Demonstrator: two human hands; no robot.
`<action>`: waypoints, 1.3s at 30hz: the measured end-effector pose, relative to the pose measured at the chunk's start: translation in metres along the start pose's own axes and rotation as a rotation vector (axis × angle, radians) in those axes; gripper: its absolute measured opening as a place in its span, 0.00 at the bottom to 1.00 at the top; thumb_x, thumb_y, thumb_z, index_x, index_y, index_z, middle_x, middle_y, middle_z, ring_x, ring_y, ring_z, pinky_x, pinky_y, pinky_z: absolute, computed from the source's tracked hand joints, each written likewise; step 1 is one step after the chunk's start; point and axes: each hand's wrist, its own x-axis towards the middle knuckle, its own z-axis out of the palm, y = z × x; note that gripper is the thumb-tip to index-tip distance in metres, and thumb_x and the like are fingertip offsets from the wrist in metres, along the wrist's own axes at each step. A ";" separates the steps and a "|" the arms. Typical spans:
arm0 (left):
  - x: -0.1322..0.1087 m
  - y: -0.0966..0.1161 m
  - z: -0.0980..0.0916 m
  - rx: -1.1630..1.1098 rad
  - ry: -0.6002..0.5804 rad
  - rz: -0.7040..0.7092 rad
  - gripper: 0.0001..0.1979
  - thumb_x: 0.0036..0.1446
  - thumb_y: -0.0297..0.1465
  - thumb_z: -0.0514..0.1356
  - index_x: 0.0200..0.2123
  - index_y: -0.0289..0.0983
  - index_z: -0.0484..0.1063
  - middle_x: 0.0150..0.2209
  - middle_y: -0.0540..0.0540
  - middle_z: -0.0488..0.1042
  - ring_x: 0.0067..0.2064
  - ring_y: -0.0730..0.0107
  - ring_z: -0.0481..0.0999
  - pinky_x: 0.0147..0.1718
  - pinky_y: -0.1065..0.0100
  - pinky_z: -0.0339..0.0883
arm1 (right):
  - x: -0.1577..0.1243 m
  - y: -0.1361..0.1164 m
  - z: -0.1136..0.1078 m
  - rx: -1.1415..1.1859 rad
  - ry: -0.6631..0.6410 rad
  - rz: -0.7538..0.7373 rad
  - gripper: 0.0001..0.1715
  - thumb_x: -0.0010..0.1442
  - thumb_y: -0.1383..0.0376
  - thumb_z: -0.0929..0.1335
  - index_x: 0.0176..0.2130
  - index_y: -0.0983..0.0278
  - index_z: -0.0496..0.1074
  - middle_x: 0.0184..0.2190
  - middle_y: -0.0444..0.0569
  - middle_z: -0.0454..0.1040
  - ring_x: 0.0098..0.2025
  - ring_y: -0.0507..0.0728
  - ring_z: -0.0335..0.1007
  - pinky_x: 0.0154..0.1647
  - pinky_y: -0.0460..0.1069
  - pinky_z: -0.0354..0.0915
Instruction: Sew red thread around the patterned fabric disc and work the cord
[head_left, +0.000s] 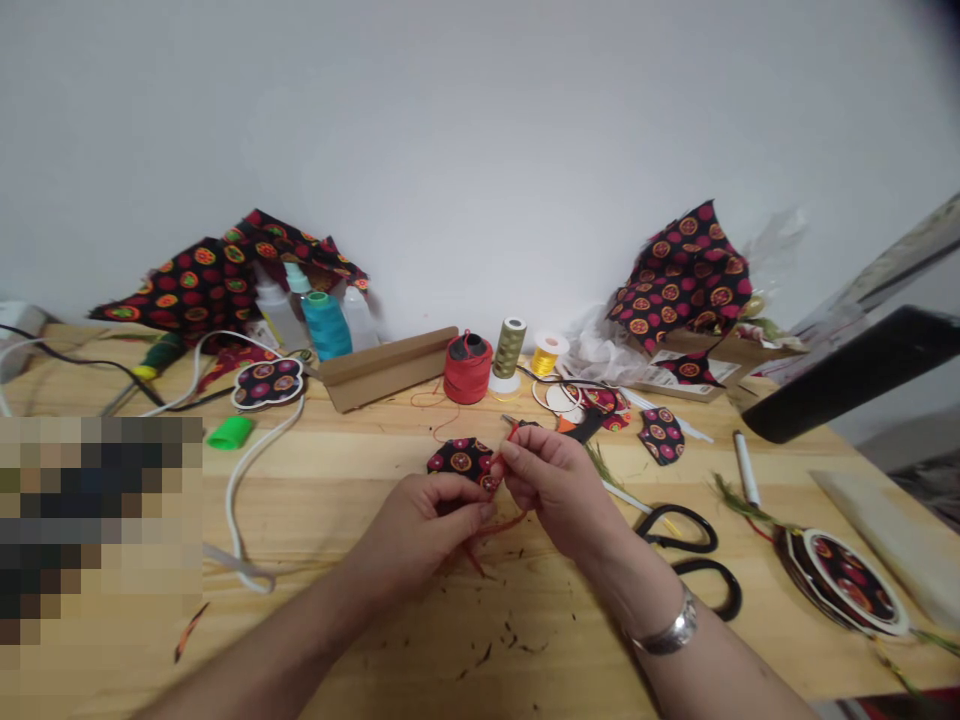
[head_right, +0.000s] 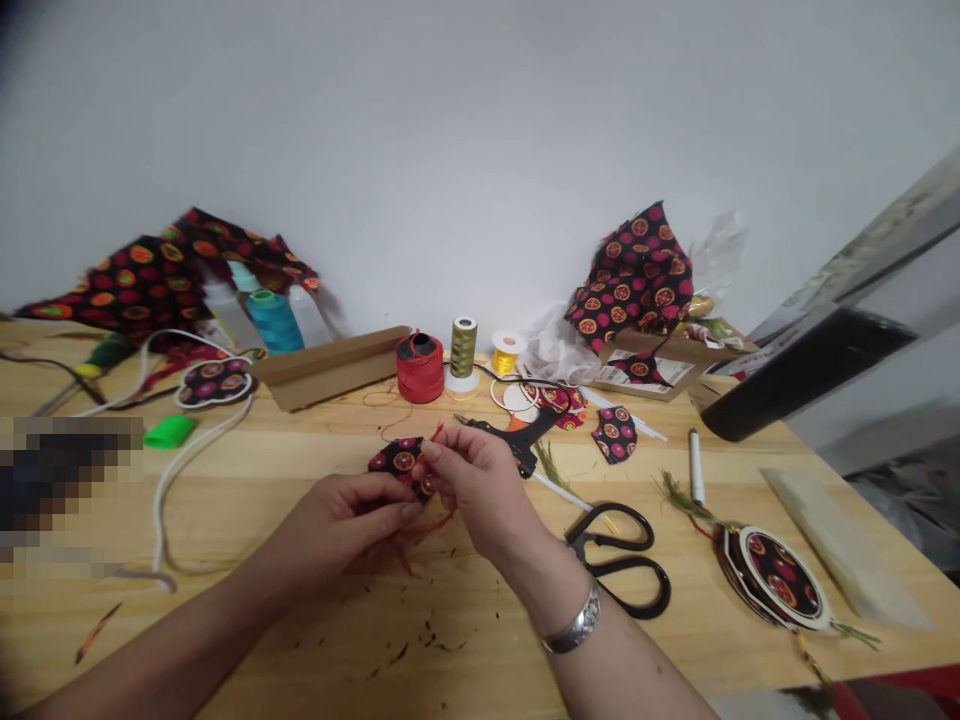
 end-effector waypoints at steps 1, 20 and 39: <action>0.000 0.000 -0.001 0.028 0.001 0.014 0.07 0.47 0.33 0.60 0.26 0.38 0.78 0.23 0.49 0.74 0.25 0.68 0.70 0.24 0.71 0.64 | 0.000 0.000 -0.001 0.009 -0.006 -0.002 0.12 0.49 0.62 0.70 0.25 0.66 0.65 0.19 0.41 0.67 0.16 0.44 0.51 0.15 0.42 0.44; 0.003 -0.006 -0.004 -0.315 0.029 0.080 0.15 0.54 0.33 0.56 0.46 0.40 0.69 0.43 0.45 0.75 0.42 0.65 0.73 0.43 0.64 0.64 | -0.001 -0.001 0.007 -0.328 0.013 -0.017 0.07 0.50 0.67 0.67 0.22 0.67 0.67 0.17 0.40 0.66 0.18 0.45 0.56 0.20 0.42 0.53; 0.005 -0.005 -0.008 -0.180 0.122 0.015 0.08 0.46 0.31 0.62 0.31 0.37 0.78 0.32 0.45 0.79 0.35 0.66 0.74 0.37 0.67 0.65 | 0.002 0.002 0.006 -0.381 0.056 -0.005 0.05 0.47 0.68 0.68 0.23 0.67 0.67 0.16 0.38 0.64 0.18 0.45 0.55 0.19 0.42 0.53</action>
